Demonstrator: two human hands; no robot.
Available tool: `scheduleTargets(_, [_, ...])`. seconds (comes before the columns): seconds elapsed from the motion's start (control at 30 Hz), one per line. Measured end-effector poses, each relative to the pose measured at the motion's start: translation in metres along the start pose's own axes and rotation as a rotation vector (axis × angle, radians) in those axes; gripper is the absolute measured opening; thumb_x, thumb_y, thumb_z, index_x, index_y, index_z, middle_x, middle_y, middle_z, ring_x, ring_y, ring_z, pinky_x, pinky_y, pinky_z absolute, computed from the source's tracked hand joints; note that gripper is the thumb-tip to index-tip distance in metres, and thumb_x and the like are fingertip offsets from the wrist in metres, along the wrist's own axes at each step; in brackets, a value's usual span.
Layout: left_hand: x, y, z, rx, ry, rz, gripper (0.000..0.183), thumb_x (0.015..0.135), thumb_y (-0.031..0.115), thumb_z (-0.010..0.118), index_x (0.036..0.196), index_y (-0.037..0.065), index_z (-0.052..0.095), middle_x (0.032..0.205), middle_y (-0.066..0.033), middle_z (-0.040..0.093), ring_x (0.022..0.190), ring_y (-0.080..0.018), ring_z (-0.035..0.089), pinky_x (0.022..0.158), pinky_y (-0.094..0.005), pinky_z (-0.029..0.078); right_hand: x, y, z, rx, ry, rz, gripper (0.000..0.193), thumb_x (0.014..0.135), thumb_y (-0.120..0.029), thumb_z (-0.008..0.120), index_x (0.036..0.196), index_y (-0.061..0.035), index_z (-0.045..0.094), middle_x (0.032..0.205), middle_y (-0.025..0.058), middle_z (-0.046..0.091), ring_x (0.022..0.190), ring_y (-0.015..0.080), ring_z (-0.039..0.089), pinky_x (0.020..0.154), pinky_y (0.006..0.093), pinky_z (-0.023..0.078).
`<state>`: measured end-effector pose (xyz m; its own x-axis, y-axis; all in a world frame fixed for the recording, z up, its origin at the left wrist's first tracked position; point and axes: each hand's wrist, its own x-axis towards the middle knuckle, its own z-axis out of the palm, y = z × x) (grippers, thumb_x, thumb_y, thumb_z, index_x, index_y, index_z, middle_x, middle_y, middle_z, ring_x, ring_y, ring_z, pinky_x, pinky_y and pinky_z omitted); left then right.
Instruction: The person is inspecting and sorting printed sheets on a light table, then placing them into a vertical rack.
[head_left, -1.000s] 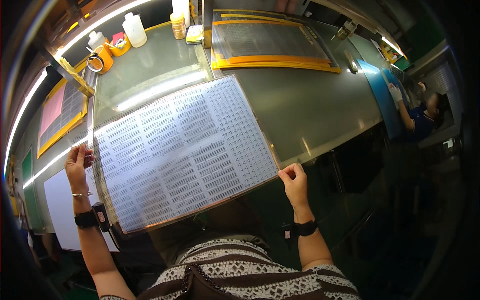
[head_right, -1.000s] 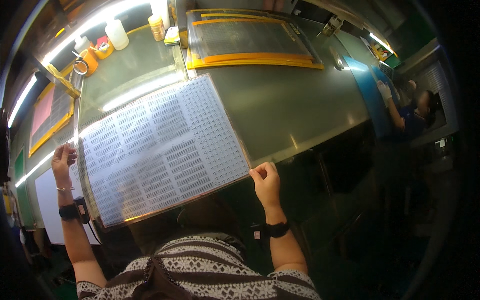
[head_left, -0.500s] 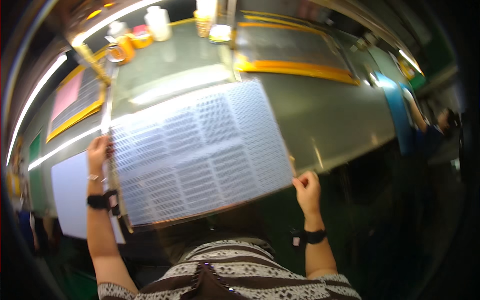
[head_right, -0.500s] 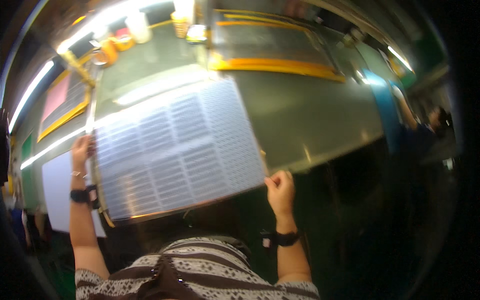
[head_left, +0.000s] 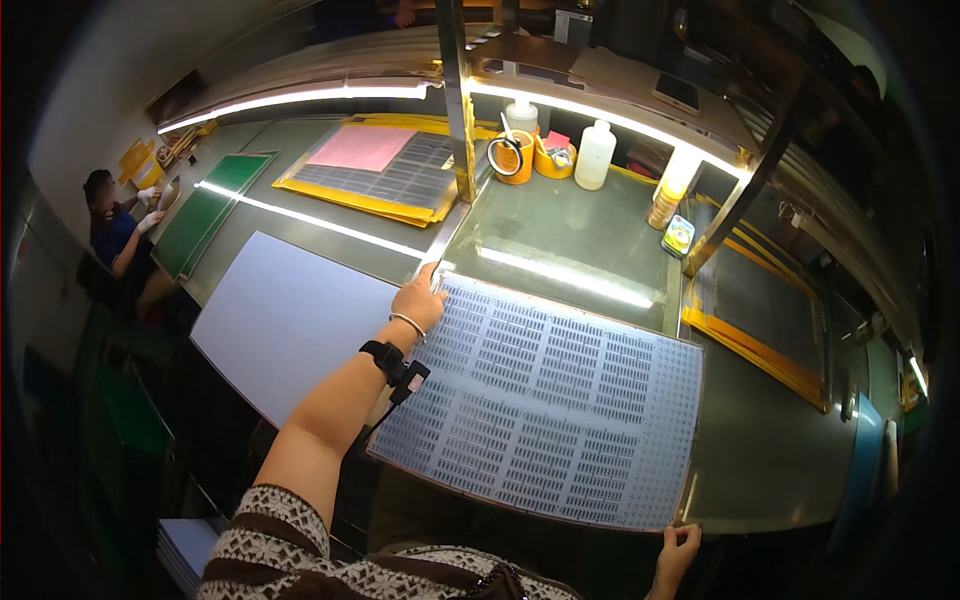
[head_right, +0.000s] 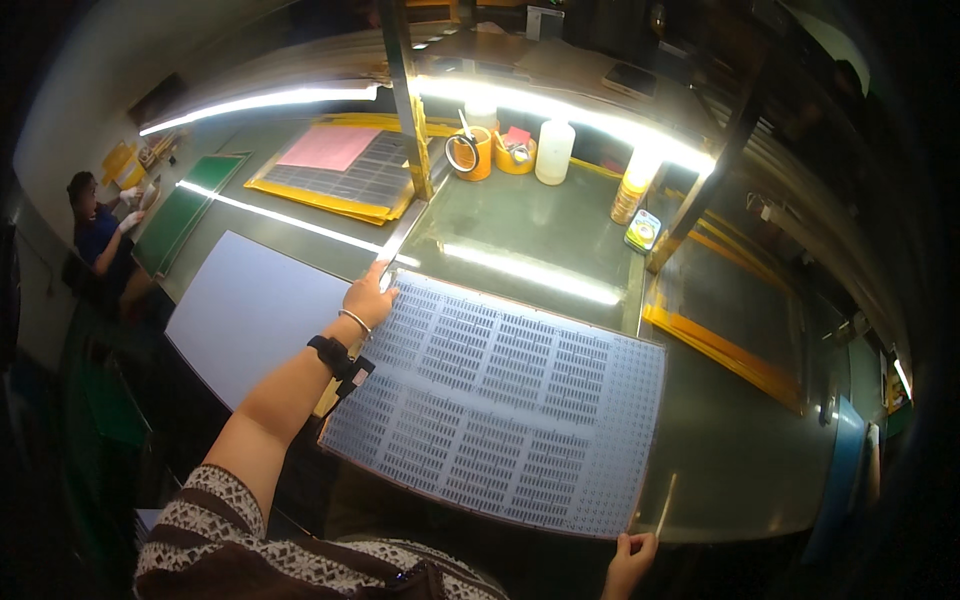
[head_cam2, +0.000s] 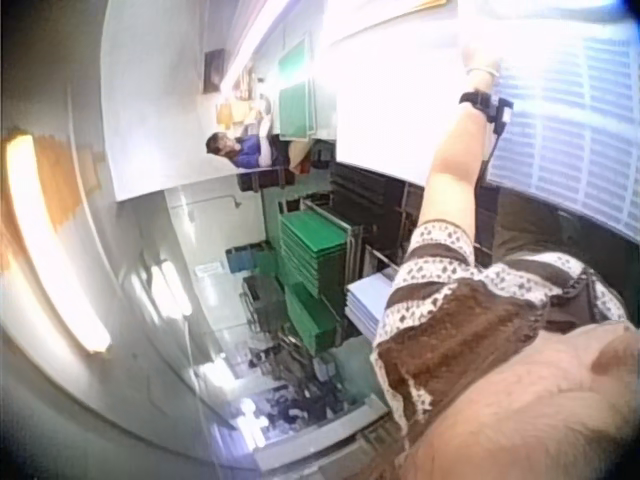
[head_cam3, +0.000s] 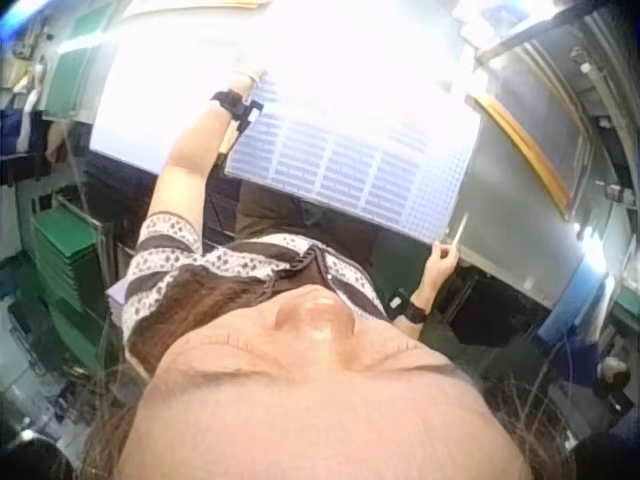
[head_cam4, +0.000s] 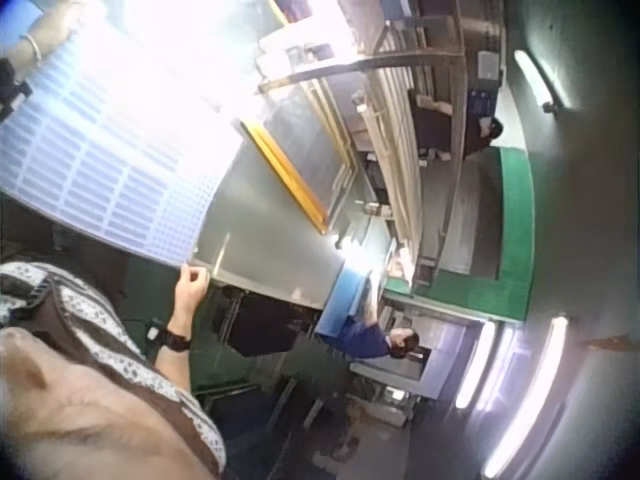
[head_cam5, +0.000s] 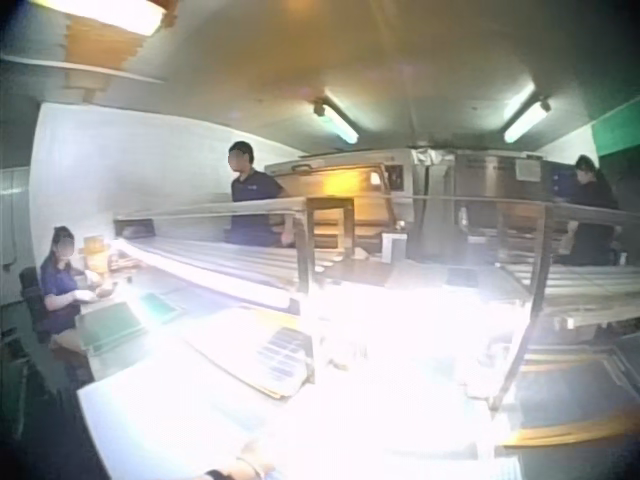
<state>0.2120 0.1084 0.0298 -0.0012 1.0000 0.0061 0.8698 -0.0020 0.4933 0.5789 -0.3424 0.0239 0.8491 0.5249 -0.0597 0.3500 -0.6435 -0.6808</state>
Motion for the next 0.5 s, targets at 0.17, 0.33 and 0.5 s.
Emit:
scheduleTargets(0.17, [-0.001,0.005,-0.004,0.106,-0.087,0.103,0.046,0.087,0.022,0.054,0.132,0.027,0.045,0.098,-0.0161,0.065,0.091,-0.0342,0.062,0.078,-0.042,0.049,0.005,-0.002,-0.006,-0.008,-0.014,0.031,0.022,0.077,0.004,0.059,0.072,-0.0025,0.039,0.075,0.0033,0.036,0.067,0.0139,0.033,0.064,0.028,0.033])
scheduleTargets(0.33, [0.007,0.001,0.002,0.152,-0.086,0.135,0.041,0.088,0.023,0.052,0.129,0.025,0.05,0.096,-0.0186,0.064,0.087,-0.0343,0.062,0.076,-0.0417,0.048,0.005,-0.003,-0.016,-0.247,-0.209,-0.036,0.026,0.088,-0.019,0.056,0.107,-0.0022,0.063,0.111,0.0174,0.062,0.097,0.0269,0.059,0.088,0.0356,0.044])
scheduleTargets(0.5, [0.01,0.012,-0.001,0.343,-0.147,0.128,0.043,0.088,0.017,0.049,0.13,0.024,0.049,0.089,-0.0162,0.065,0.082,-0.0323,0.064,0.073,-0.0413,0.05,0.003,0.001,-0.002,-0.035,-0.028,0.01,0.022,0.077,0.004,0.059,0.072,-0.0026,0.039,0.074,0.0033,0.037,0.066,0.0138,0.033,0.063,0.0284,0.033])
